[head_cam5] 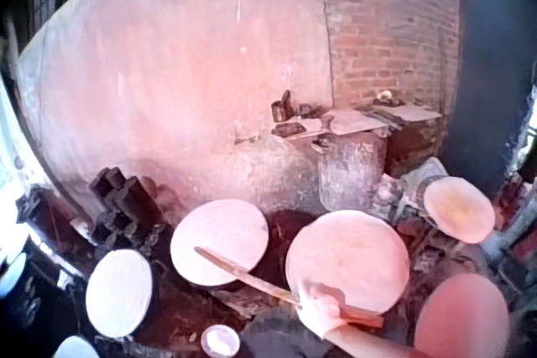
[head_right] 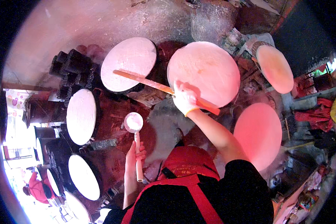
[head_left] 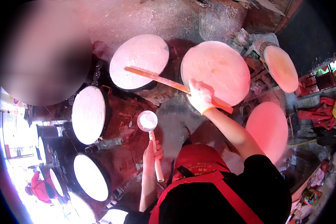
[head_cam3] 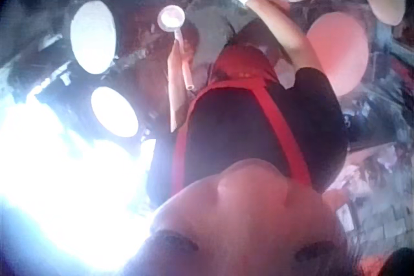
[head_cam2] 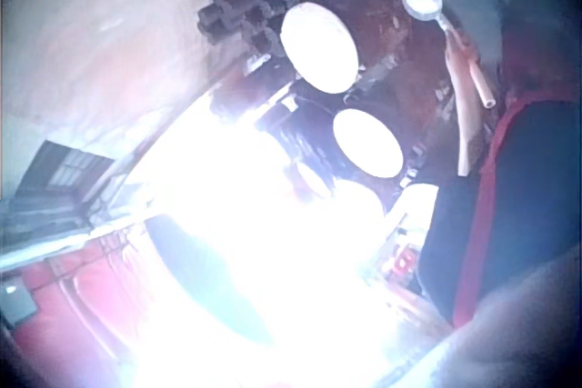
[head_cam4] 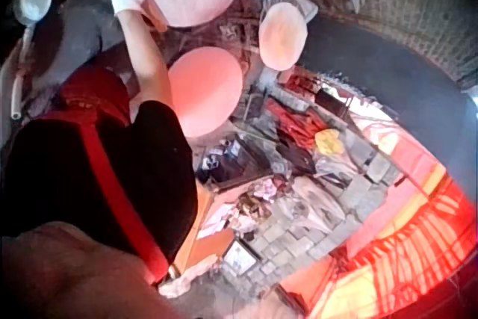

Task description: The person spreads liquid batter onto multiple circular hot plates using a handheld tool and removes the cooked wrappers with a spatula, placing them in a stack.

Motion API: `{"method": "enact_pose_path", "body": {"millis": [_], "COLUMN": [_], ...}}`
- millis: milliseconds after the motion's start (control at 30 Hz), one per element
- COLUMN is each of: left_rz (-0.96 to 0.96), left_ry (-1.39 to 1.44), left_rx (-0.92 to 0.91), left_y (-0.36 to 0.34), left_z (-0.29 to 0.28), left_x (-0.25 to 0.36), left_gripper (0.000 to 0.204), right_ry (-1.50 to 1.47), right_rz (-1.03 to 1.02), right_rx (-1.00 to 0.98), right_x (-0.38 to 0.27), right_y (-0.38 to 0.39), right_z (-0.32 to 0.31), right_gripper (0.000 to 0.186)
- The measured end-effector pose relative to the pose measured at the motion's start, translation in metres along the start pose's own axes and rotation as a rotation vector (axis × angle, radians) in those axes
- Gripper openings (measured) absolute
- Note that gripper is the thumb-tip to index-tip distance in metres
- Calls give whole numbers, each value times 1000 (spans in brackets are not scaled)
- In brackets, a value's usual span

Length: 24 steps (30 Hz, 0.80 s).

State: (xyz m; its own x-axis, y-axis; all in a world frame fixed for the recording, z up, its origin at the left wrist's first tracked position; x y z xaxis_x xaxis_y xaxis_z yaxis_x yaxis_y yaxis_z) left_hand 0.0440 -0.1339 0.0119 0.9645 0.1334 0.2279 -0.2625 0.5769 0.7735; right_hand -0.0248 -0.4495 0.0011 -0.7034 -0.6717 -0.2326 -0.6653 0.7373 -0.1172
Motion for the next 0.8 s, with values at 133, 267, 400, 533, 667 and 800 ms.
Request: {"method": "enact_pose_path", "body": {"millis": [133,267,400,533,667,800], "left_rz": [-27,-91,-155,-313,-361,-389], "left_ry": [12,43,81,250,322,420], "left_rx": [40,5,-84,-133,-236,-227], "left_y": [-25,-50,-62,-64,-58,-23], "left_z": [27,42,64,92,92,108], "left_x": [30,46,48,33,12,-26], "left_gripper": [31,30,30,31,36,39], "right_ry": [37,-97,-276,-578,-992,-1496], "right_rz": [81,143,240,577,745,724], "right_rx": [42,150,340,565,811,888], "right_x": [23,81,215,373,465,585], "right_y": [-17,-72,-108,-75,-18,18], "right_z": [-28,-149,-283,-399,-381,-278], "right_gripper": [17,31,20,23,30,29]}}
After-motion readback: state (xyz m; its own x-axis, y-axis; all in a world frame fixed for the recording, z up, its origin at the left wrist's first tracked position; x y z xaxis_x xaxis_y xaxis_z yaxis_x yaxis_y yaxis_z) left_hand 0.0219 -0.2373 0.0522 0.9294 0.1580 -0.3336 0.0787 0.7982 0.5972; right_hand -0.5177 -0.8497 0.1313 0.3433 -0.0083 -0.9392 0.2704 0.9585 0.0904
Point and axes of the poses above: each hand's wrist, its own y-axis away from the middle knuckle, its own z-axis out of the palm, x = y × z, the point moved 2 cm from there along -y, towards the middle knuckle, and after that the axes turned 3 degrees about x, right-handed, at the moved point
